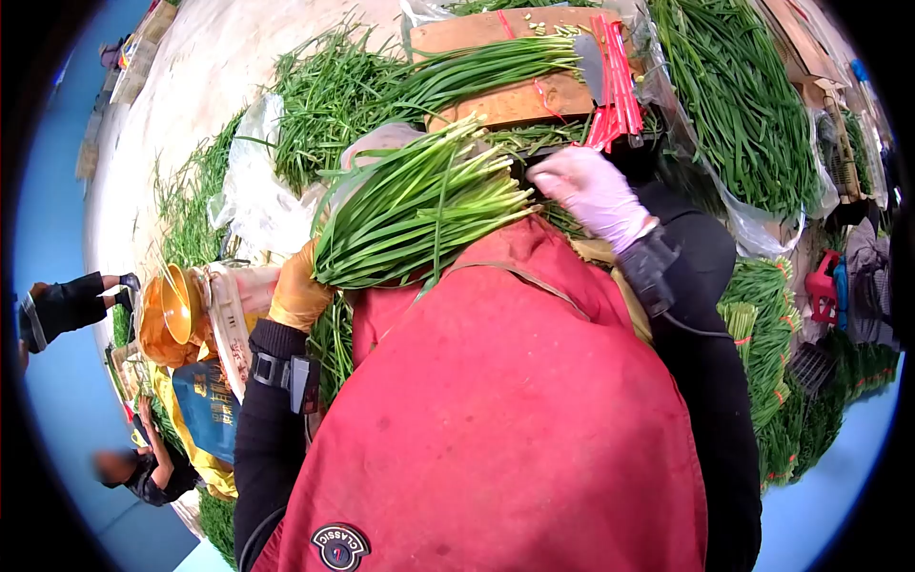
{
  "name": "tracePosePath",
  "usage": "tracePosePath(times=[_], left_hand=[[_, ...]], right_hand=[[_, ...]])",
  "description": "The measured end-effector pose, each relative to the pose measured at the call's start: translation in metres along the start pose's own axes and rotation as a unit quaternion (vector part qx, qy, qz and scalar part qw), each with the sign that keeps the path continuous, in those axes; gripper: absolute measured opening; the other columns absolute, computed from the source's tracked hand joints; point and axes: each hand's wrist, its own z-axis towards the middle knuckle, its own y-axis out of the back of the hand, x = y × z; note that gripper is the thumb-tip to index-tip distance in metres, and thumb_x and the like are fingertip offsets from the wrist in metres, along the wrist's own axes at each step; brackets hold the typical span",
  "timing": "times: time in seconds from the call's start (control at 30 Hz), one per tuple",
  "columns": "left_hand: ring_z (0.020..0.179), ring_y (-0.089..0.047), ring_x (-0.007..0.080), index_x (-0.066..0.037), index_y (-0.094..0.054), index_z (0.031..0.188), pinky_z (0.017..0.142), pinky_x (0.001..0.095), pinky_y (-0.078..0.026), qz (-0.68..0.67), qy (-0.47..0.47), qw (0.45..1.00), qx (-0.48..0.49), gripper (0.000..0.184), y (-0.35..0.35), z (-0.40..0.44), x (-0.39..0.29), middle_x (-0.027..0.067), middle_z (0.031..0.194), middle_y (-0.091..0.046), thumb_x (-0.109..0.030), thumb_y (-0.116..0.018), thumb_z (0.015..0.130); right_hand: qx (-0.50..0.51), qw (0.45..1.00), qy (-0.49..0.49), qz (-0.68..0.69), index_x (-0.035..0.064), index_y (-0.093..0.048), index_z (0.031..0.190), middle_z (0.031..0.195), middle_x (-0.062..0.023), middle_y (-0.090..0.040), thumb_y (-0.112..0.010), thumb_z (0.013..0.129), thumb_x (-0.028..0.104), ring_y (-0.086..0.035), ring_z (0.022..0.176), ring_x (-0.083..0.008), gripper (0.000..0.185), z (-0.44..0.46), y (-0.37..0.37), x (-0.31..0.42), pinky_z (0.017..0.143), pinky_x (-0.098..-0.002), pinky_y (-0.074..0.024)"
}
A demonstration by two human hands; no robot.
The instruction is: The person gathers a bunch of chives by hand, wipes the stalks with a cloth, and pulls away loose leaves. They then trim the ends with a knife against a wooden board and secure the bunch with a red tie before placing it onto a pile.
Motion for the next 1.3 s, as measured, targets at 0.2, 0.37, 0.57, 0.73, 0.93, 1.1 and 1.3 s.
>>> tracePosePath(times=[0.2, 0.37, 0.57, 0.73, 0.93, 1.1, 1.3], left_hand=[[0.091, -0.065, 0.0174, -0.002, -0.063, 0.109, 0.083, 0.0283, -0.050, 0.044, -0.011, 0.999, -0.017, 0.032, 0.003, -0.006, 0.010, 0.0088, 0.100, -0.070, 0.008, -0.065, 0.079], [0.091, -0.065, 0.0188, -0.002, -0.064, 0.109, 0.083, 0.0288, -0.050, 0.055, -0.013, 0.998, -0.029, 0.031, -0.001, -0.011, 0.007, 0.0105, 0.099, -0.070, 0.007, -0.065, 0.079], [0.072, -0.063, 0.0131, -0.003, -0.063, 0.106, 0.063, 0.0246, -0.049, -0.080, 0.065, 0.993, -0.048, 0.022, -0.009, -0.013, 0.032, 0.0060, 0.086, -0.069, 0.002, -0.065, 0.085], [0.047, -0.052, 0.0068, -0.008, -0.061, 0.096, 0.040, 0.0196, -0.035, -0.165, 0.170, 0.971, -0.034, 0.011, -0.007, -0.010, 0.028, 0.0003, 0.065, -0.062, -0.004, -0.067, 0.087], [0.047, -0.056, 0.0110, -0.004, -0.061, 0.098, 0.038, 0.0211, -0.039, -0.111, 0.225, 0.968, 0.011, 0.016, -0.004, 0.002, 0.009, 0.0036, 0.067, -0.063, -0.004, -0.069, 0.084], [0.049, -0.058, 0.0143, 0.000, -0.061, 0.100, 0.035, 0.0214, -0.039, -0.223, 0.311, 0.921, 0.068, 0.023, 0.015, 0.003, -0.015, 0.0076, 0.070, -0.064, 0.004, -0.067, 0.078], [0.049, -0.058, 0.0147, -0.001, -0.059, 0.100, 0.035, 0.0218, -0.039, -0.278, 0.309, 0.903, 0.111, 0.028, 0.001, 0.004, -0.004, 0.0069, 0.066, -0.059, 0.007, -0.066, 0.074]], right_hand=[[0.131, 0.989, -0.053, 0.033, 0.0048, -0.067, 0.113, 0.102, -0.0196, -0.061, -0.067, 0.084, 0.034, -0.057, 0.102, -0.0367, 0.041, 0.004, -0.059, 0.015, 0.089, -0.0424, -0.0463], [0.106, 0.960, -0.136, 0.219, -0.0007, -0.060, 0.114, 0.101, -0.0113, -0.062, -0.069, 0.083, 0.009, -0.060, 0.096, -0.0208, 0.034, -0.004, -0.070, -0.015, 0.086, -0.0322, -0.0487], [0.011, 0.834, -0.358, 0.421, 0.0009, -0.060, 0.106, 0.088, -0.0061, -0.065, -0.056, 0.092, 0.006, -0.053, 0.064, -0.0101, 0.016, -0.015, -0.073, -0.039, 0.056, -0.0261, -0.0453], [0.148, 0.872, -0.421, 0.199, 0.0076, -0.064, 0.093, 0.073, 0.0049, -0.060, -0.056, 0.098, 0.029, -0.043, 0.052, -0.0058, 0.023, -0.045, -0.050, -0.082, 0.050, -0.0232, -0.0366], [0.104, 0.780, -0.302, 0.538, 0.0054, -0.056, 0.122, 0.116, -0.0068, -0.062, -0.063, 0.093, 0.030, -0.061, 0.092, -0.0121, 0.039, 0.009, -0.044, -0.001, 0.072, -0.0251, -0.0515], [0.058, 0.688, -0.184, 0.700, 0.0040, -0.057, 0.104, 0.107, -0.0099, -0.066, -0.070, 0.083, 0.005, -0.066, 0.097, -0.0146, 0.025, 0.019, -0.046, 0.002, 0.064, -0.0211, -0.0547], [0.030, 0.765, -0.271, 0.584, 0.0038, -0.060, 0.090, 0.075, -0.0019, -0.061, -0.068, 0.084, 0.003, -0.050, 0.054, -0.0050, 0.010, 0.015, -0.017, 0.012, 0.045, -0.0180, -0.0349]])
